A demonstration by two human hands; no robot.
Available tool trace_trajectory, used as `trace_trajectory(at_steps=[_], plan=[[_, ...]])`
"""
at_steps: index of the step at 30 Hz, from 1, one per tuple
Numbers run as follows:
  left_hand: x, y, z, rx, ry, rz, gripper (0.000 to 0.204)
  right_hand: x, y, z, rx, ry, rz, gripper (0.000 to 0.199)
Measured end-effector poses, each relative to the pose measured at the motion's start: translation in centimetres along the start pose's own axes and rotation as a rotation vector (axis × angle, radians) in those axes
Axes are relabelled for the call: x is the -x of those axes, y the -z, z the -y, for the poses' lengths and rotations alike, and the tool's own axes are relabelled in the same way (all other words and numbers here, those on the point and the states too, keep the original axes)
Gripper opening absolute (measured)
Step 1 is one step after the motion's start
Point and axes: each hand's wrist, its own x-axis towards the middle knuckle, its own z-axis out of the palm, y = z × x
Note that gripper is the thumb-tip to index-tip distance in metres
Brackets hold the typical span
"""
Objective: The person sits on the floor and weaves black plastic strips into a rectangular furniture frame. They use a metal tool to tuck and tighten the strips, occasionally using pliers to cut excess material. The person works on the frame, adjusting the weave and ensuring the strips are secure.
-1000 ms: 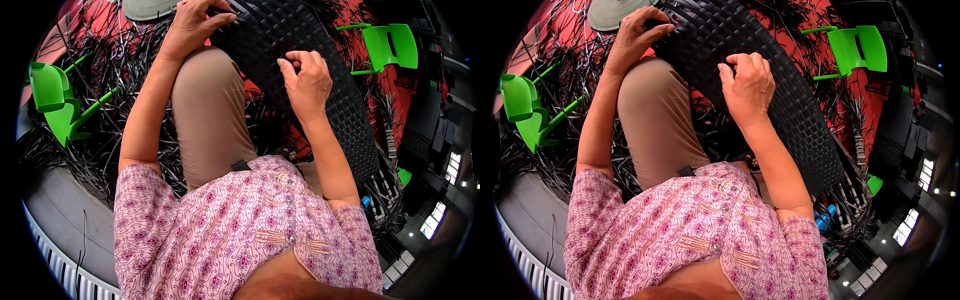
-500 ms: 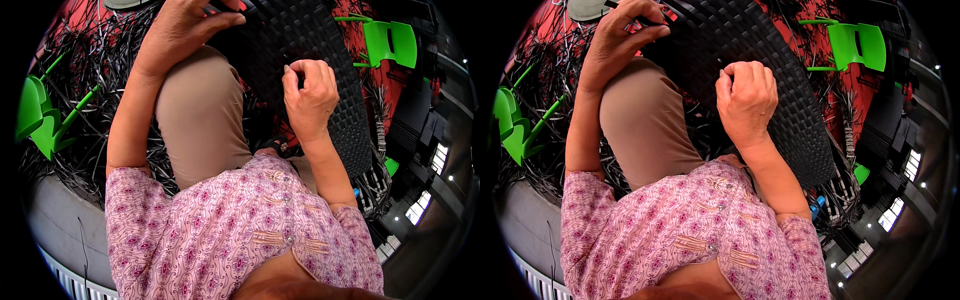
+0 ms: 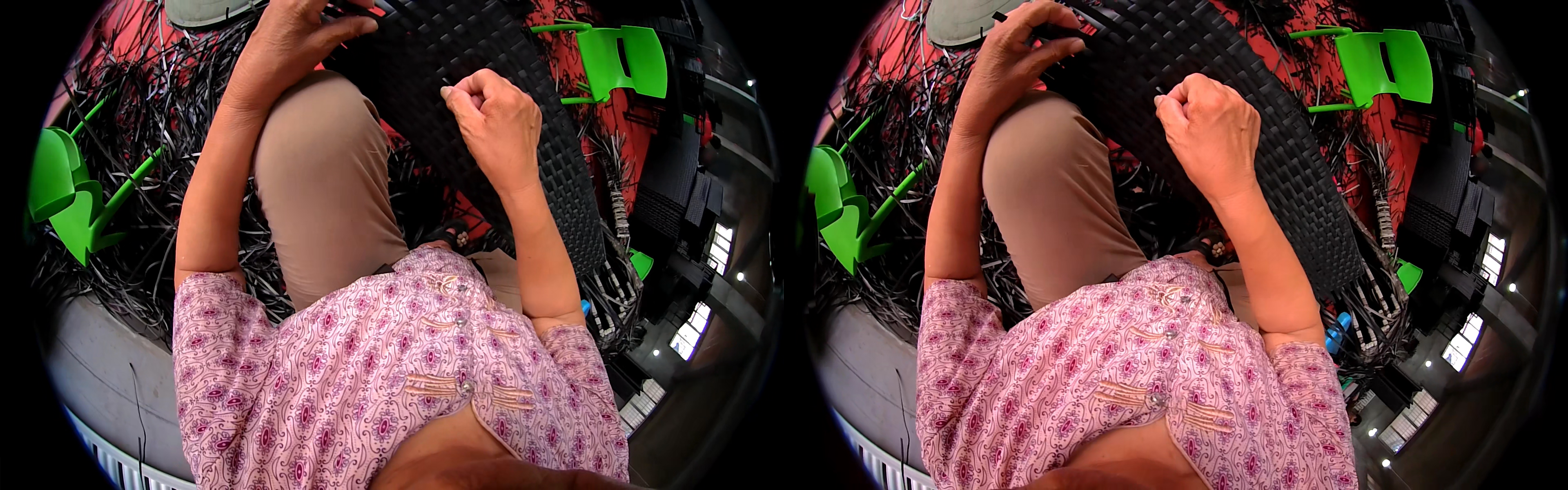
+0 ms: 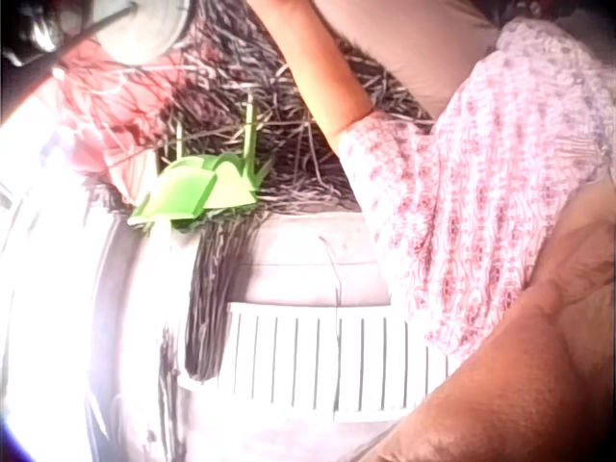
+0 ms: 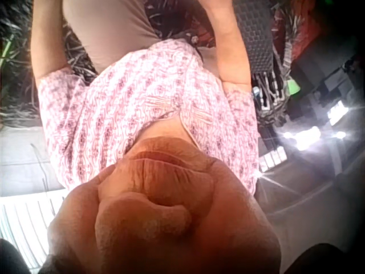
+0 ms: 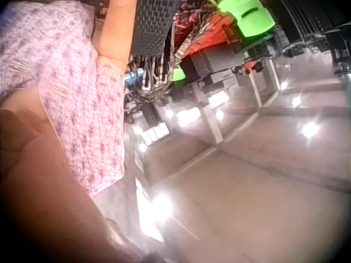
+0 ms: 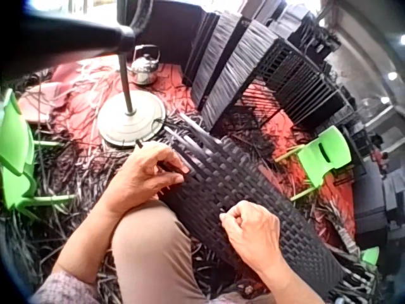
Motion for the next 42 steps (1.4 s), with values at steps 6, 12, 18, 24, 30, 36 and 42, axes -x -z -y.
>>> trace_trajectory(at_steps=[6,12,18,24,30,36,42], plan=[[-0.2,-0.5,2.2,-0.219,-0.263,0.017,0.013,-1.5,2.9,-2.2,-0.306,-0.108,0.35,0.018],[-0.5,-0.6,2.6,-0.21,-0.246,0.061,0.017,-1.9,3.7,-2.7,-0.291,-0.054,0.416,0.017],[-0.4,-0.9,2.7,-0.167,-0.201,0.071,0.017,-0.3,2.9,-2.1,-0.134,0.102,0.231,0.021],[-0.4,-1.0,2.6,-0.144,-0.196,0.038,0.018,1.1,0.2,-0.9,-0.151,0.09,-0.037,0.025],[-0.4,-0.8,2.8,-0.21,-0.18,0.023,0.017,0.9,-0.3,-0.1,0.064,0.14,-0.141,0.013],[-0.7,-0.8,1.8,-0.541,-0.381,-0.059,0.014,0.6,-0.7,-0.4,0.1,0.167,-0.147,0.016],[-1.3,-1.3,2.5,-0.516,-0.33,-0.015,0.012,0.3,-1.4,-0.3,0.151,0.114,-0.185,0.022]])
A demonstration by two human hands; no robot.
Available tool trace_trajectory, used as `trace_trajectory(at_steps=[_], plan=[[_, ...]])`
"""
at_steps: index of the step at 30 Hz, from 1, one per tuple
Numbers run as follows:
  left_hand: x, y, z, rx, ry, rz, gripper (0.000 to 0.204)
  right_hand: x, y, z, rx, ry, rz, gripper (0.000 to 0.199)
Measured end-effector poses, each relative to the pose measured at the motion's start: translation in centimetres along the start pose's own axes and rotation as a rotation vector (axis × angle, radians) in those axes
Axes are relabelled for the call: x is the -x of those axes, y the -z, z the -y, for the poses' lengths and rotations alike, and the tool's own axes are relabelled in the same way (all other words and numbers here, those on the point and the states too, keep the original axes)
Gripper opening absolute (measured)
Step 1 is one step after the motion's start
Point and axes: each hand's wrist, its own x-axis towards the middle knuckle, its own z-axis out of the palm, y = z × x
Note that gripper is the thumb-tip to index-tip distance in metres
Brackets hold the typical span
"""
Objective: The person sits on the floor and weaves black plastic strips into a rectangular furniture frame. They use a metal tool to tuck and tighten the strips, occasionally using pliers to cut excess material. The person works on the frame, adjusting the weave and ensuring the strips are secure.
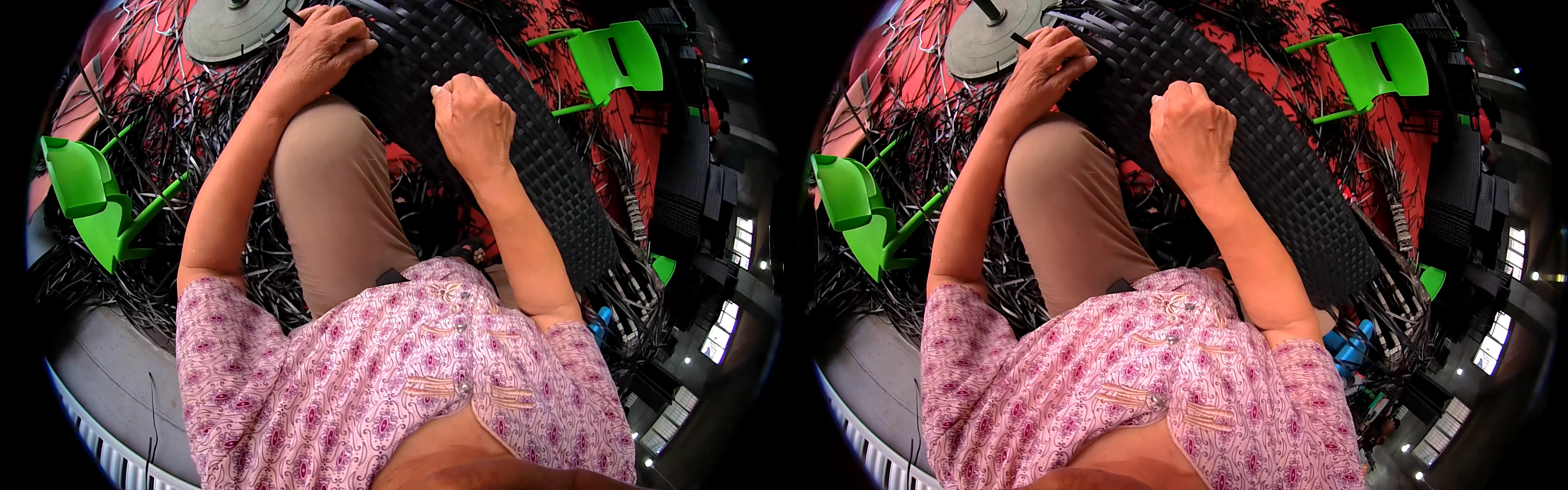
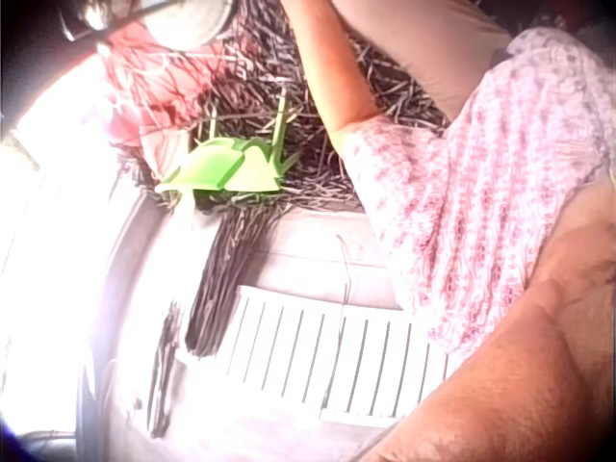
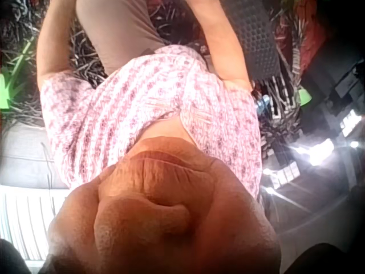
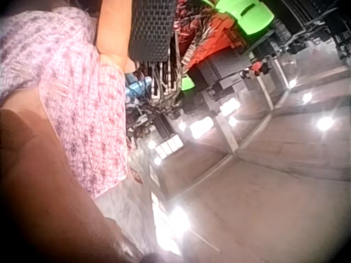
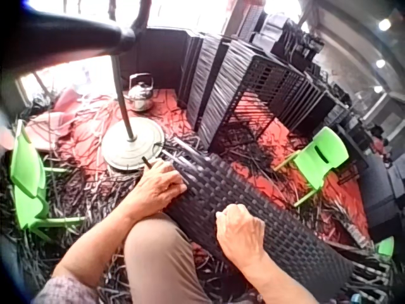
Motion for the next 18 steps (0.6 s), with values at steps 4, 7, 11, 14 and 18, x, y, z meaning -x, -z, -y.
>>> trace_trajectory(at_steps=[4,7,11,14,18], plan=[[-0.6,-1.4,3.1,-0.155,-0.441,-0.013,0.021,-0.3,0.0,0.2,0.075,-0.038,0.028,0.023],[-0.5,-3.2,4.9,0.398,0.13,0.238,0.026,-0.9,0.1,0.5,0.084,-0.141,0.11,0.028],[-0.5,-4.1,8.0,0.198,-0.168,0.233,0.03,-1.5,0.1,0.1,0.107,-0.115,0.128,0.026],[-0.6,-3.4,4.1,0.402,0.333,0.188,0.02,-1.5,0.8,0.3,0.045,-0.13,0.159,0.03],[-0.7,2.3,-2.7,-0.378,0.117,-0.213,0.012,-0.9,0.3,-0.4,-0.065,-0.158,0.127,0.032]])
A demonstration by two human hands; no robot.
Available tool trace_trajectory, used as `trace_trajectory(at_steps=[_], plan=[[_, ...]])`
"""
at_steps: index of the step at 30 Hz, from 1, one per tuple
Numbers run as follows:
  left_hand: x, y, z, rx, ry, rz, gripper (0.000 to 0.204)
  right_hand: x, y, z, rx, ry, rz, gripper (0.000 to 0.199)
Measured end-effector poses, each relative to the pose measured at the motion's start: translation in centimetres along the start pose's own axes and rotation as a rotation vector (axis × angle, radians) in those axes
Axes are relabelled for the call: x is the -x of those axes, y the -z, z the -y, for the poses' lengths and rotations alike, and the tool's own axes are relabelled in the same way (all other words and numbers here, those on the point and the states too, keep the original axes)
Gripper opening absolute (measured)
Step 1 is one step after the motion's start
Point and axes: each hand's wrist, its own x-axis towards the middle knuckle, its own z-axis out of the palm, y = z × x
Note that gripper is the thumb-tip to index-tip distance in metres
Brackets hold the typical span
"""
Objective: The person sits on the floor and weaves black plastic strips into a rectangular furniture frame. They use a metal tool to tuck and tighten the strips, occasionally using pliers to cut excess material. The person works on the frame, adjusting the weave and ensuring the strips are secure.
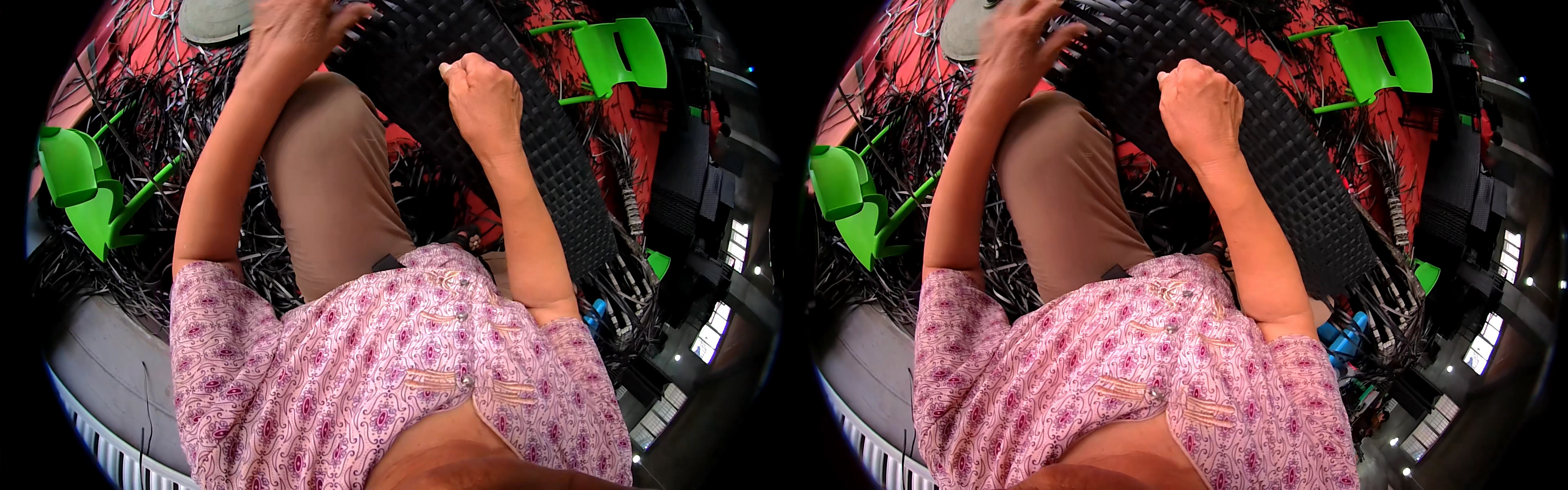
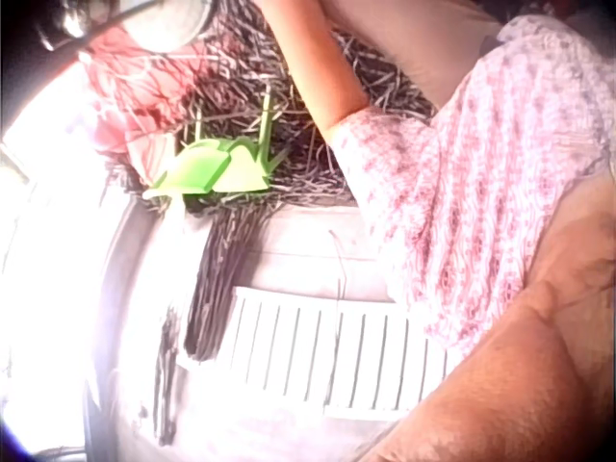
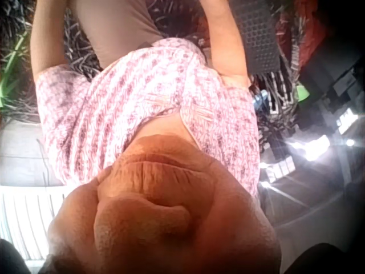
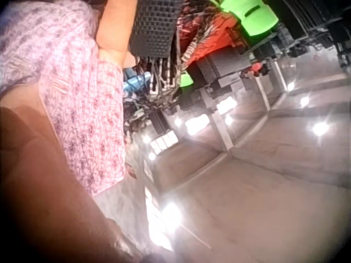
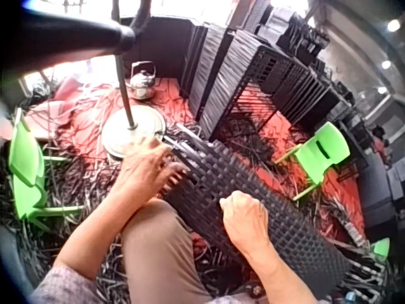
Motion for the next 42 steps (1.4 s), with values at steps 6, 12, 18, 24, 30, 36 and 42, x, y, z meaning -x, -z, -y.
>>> trace_trajectory(at_steps=[6,12,18,24,30,36,42], plan=[[-0.7,2.4,-3.5,0.271,-0.439,0.043,0.013,-0.7,1.0,-1.8,-0.275,-0.019,0.137,0.027],[-1.2,-2.3,-2.6,0.275,-0.516,0.394,0.013,-0.7,2.2,-2.2,-0.359,-0.046,0.213,0.028],[-2.0,-2.8,-2.8,0.139,-0.875,0.263,0.018,-0.6,1.6,-2.6,-0.33,-0.012,0.138,0.027],[-1.3,-2.7,-3.8,-0.024,-0.8,0.326,0.011,0.2,1.3,-1.7,-0.206,0.04,0.038,0.024],[-1.2,-3.5,-3.8,-0.052,-0.717,0.383,0.009,1.1,0.3,-1.4,-0.115,0.158,-0.114,0.023],[-2.2,-3.1,-4.1,0.07,-0.595,0.544,0.013,1.4,-0.5,-1.4,-0.132,0.164,-0.185,0.02],[-3.4,-2.5,-4.2,0.106,-0.599,0.649,0.024,1.1,-1.2,-0.7,-0.024,0.123,-0.237,0.022]])
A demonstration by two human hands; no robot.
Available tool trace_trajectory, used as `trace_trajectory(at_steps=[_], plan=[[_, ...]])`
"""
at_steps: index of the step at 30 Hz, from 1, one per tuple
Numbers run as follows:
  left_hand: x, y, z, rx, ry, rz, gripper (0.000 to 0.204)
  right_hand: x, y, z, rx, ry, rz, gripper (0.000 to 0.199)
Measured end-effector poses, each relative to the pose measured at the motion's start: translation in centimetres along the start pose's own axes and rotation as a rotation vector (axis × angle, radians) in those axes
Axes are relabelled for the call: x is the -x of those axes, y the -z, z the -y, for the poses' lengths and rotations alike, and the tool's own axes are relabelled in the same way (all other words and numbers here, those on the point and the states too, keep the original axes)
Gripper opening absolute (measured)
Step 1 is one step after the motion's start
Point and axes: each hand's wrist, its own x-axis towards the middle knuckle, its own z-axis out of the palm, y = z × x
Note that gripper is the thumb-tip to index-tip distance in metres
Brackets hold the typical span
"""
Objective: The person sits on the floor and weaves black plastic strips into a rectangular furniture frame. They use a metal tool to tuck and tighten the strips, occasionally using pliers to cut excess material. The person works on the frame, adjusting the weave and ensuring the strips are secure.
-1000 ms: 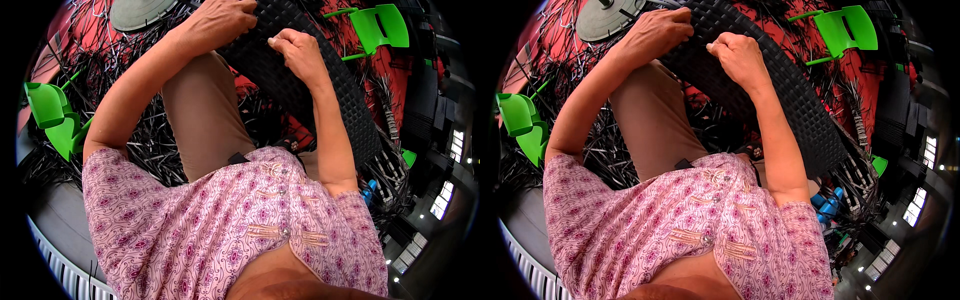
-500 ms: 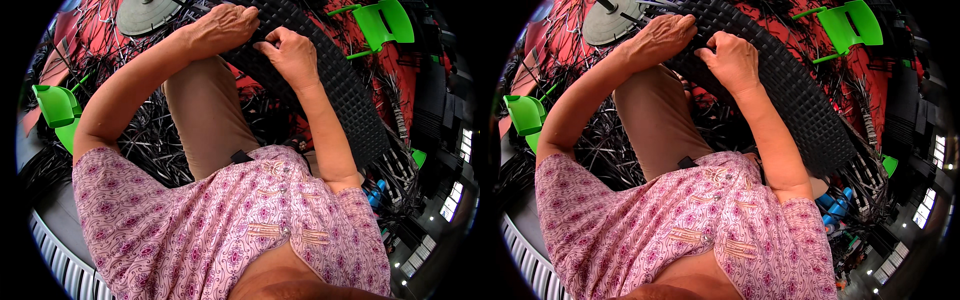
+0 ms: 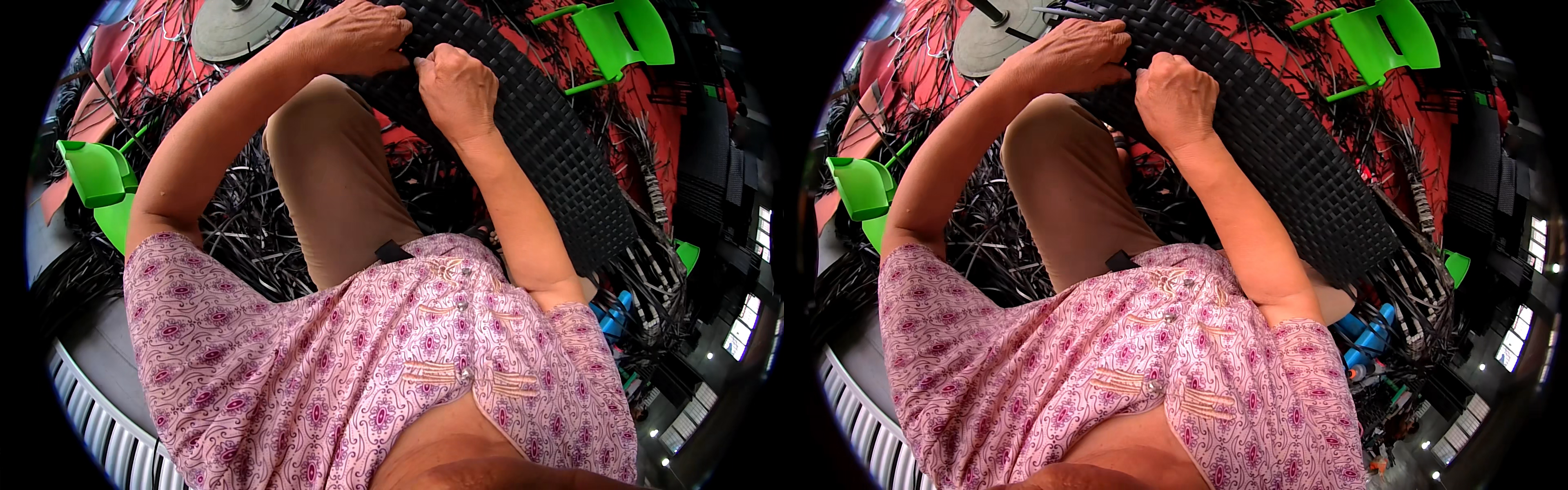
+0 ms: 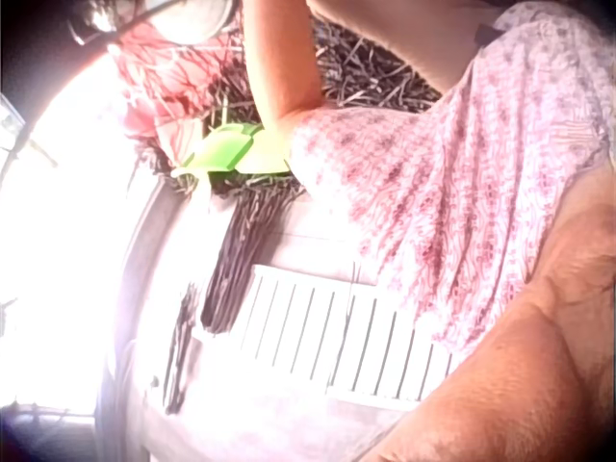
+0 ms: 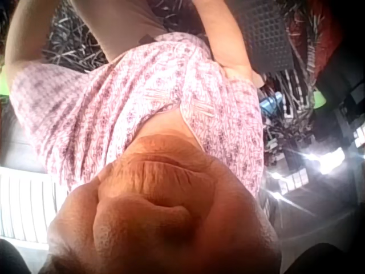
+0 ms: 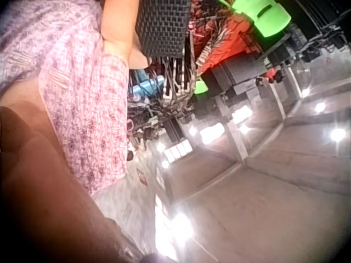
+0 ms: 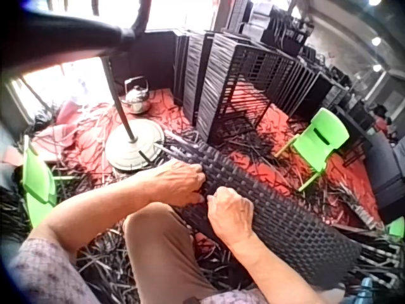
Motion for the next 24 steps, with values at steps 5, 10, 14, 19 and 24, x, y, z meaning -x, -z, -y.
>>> trace_trajectory(at_steps=[5,10,14,19,24], plan=[[-0.2,-0.3,-0.1,0.045,0.097,0.023,0.028,-0.5,-0.2,0.1,0.109,-0.016,0.041,0.022],[-1.1,0.4,-1.0,0.023,0.198,0.06,0.021,-0.7,0.1,0.4,0.141,-0.056,0.101,0.022],[-0.8,0.0,0.2,0.2,0.249,-0.036,0.026,-0.4,0.2,0.1,0.013,-0.038,0.058,0.024],[1.9,3.6,1.6,0.905,0.744,-0.07,0.036,-0.1,0.7,0.2,-0.053,-0.118,0.094,0.027],[5.1,0.8,4.5,0.524,0.453,-0.333,0.024,-0.3,0.8,0.3,-0.065,-0.114,0.118,0.027]])
